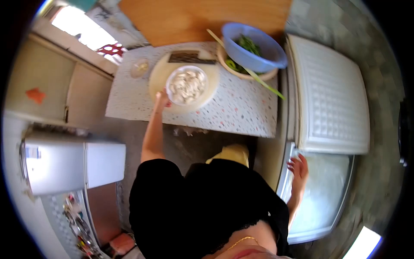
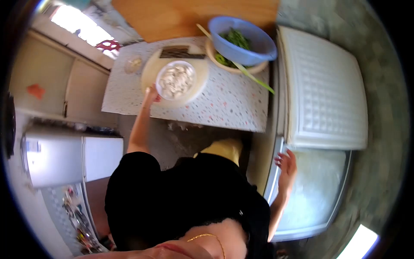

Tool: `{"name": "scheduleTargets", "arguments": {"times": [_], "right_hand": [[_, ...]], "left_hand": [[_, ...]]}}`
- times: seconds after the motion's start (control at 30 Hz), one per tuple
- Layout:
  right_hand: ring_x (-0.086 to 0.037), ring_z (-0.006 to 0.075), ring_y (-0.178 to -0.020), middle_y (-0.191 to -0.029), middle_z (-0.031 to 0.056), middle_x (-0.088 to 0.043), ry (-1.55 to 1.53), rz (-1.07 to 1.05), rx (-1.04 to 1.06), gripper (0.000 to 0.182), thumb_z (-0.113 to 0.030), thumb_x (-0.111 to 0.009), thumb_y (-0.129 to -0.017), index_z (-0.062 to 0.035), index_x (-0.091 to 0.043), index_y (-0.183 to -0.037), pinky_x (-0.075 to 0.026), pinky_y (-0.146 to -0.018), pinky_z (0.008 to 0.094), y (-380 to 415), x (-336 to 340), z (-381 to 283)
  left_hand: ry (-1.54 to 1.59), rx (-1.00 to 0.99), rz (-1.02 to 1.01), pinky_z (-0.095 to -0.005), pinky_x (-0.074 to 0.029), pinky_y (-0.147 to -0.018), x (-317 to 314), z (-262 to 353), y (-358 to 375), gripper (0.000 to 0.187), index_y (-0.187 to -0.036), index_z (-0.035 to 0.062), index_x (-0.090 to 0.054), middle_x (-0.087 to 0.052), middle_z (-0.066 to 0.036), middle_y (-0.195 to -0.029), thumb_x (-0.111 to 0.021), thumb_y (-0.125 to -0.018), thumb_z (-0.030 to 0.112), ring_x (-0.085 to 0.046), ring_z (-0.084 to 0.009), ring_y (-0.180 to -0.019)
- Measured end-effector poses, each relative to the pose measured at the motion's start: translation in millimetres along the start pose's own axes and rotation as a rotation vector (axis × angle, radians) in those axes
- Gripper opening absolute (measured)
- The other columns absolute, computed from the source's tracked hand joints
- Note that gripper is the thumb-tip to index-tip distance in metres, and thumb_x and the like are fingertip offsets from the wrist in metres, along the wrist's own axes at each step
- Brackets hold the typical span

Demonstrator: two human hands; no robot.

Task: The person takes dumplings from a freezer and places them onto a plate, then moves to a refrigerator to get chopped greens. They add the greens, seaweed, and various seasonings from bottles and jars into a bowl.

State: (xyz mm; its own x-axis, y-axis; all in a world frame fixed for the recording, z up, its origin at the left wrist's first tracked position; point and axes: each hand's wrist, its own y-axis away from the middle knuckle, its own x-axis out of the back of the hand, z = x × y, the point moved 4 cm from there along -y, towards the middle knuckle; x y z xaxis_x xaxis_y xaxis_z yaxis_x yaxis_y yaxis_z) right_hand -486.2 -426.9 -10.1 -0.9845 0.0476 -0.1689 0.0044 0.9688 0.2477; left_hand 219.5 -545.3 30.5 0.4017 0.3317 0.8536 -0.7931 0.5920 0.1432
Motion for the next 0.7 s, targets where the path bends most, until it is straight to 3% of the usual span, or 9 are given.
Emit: {"name": "scheduleTargets", "arguments": {"times": [0.1, 0.17, 0.2, 0.3, 0.33, 0.37, 0.4, 0.53, 0.7], "right_hand": [[-0.062, 0.0216, -0.095, -0.113, 0.0154, -0.061, 0.006, 0.402, 0.158, 0.041, -0.019, -0.049, -0.100, -0.0019, -0.041, -0.136, -0.052, -0.079, 0.0337, -8.7, 27.0, -7.5], [-0.056, 0.0265, -0.110, -0.123, 0.0180, -0.055, 0.368, 0.674, 0.342, 0.042, -0.016, -0.052, -0.097, -0.0007, -0.042, -0.135, -0.049, -0.088, 0.0380, -20.7, 45.4, -10.3], [-0.053, 0.0291, -0.115, -0.127, 0.0194, -0.051, 0.616, 0.796, 0.393, 0.043, -0.014, -0.055, -0.095, 0.0000, -0.043, -0.134, -0.047, -0.092, 0.0399, -22.3, 45.6, -23.4], [-0.046, 0.0343, -0.124, -0.135, 0.0225, -0.044, 1.074, 0.883, 0.521, 0.046, -0.007, -0.060, -0.090, 0.0017, -0.044, -0.132, -0.042, -0.100, 0.0445, -52.0, 23.5, -58.7], [-0.038, 0.0377, -0.130, -0.138, 0.0241, -0.039, 0.575, 0.847, 0.674, 0.055, -0.006, -0.065, -0.085, 0.0020, -0.042, -0.134, -0.034, -0.107, 0.0495, -71.8, 17.9, -54.3], [-0.029, 0.0393, -0.136, -0.142, 0.0239, -0.036, 1.021, 0.799, 0.427, 0.063, -0.007, -0.067, -0.084, 0.0007, -0.037, -0.138, -0.026, -0.111, 0.0541, -78.5, 14.5, -55.7], [-0.022, 0.0408, -0.139, -0.146, 0.0241, -0.030, 1.047, 0.687, 0.521, 0.068, -0.012, -0.067, -0.083, 0.0001, -0.032, -0.141, -0.020, -0.112, 0.0572, -88.0, 9.0, -59.5], [-0.018, 0.0428, -0.140, -0.147, 0.0268, -0.025, 0.970, 0.700, 0.289, 0.066, -0.015, -0.063, -0.084, 0.0032, -0.031, -0.140, -0.014, -0.112, 0.0580, -99.3, 5.8, -75.9], [-0.018, 0.0465, -0.139, -0.146, 0.0296, -0.026, 0.951, 0.690, 0.207, 0.065, -0.014, -0.060, -0.085, 0.0062, -0.030, -0.138, -0.013, -0.113, 0.0567, -97.6, 13.5, -86.1]], "left_hand": [[-0.255, -0.513, 0.602, -0.0396, -0.050, -0.078, 26.9, 103.5, 99.5, 0.032, -0.103, -0.0004, -0.057, -0.064, -0.020, -0.094, -0.050, -0.096, 0.030, -0.063, -0.0337, -0.086], [0.149, -0.670, 0.384, -0.0398, -0.049, -0.072, 21.8, 179.0, 152.7, 0.020, -0.107, 0.0039, -0.056, -0.063, -0.016, -0.096, -0.055, -0.094, 0.018, -0.062, -0.0309, -0.083], [0.272, -0.921, 0.361, -0.0369, -0.049, -0.070, 7.4, 212.1, 172.9, 0.015, -0.106, 0.0062, -0.057, -0.061, -0.014, -0.098, -0.058, -0.091, 0.008, -0.061, -0.0269, -0.084], [0.498, -1.341, 0.137, -0.0308, -0.049, -0.069, -24.2, 333.0, 264.6, 0.018, -0.106, 0.0026, -0.055, -0.058, -0.012, -0.096, -0.059, -0.088, 0.001, -0.061, -0.0221, -0.086], [0.521, -1.413, 0.059, -0.0315, -0.049, -0.069, -47.9, 367.4, 283.0, 0.018, -0.105, 0.0023, -0.055, -0.058, -0.013, -0.097, -0.060, -0.088, 0.002, -0.060, -0.0235, -0.085], [0.562, -1.494, -0.030, -0.0322, -0.048, -0.069, -72.8, 403.7, 296.6, 0.017, -0.104, 0.0020, -0.055, -0.059, -0.014, -0.098, -0.060, -0.088, 0.003, -0.059, -0.0250, -0.084], [0.517, -1.573, -0.066, -0.0338, -0.048, -0.069, -97.8, 439.2, 309.6, 0.017, -0.104, 0.0020, -0.055, -0.059, -0.015, -0.100, -0.060, -0.088, 0.006, -0.059, -0.0289, -0.083], [0.232, -1.604, -0.138, -0.0447, -0.045, -0.091, -233.5, 559.0, 309.9, 0.032, -0.111, -0.0008, -0.055, -0.057, -0.022, -0.111, -0.061, -0.088, 0.021, -0.053, -0.0393, -0.107], [-0.268, -1.421, -0.266, -0.0435, -0.039, -0.102, -383.9, 650.2, 238.2, 0.056, -0.128, 0.0003, -0.051, -0.051, -0.020, -0.133, -0.045, -0.095, 0.046, -0.049, -0.0358, -0.121]]}}
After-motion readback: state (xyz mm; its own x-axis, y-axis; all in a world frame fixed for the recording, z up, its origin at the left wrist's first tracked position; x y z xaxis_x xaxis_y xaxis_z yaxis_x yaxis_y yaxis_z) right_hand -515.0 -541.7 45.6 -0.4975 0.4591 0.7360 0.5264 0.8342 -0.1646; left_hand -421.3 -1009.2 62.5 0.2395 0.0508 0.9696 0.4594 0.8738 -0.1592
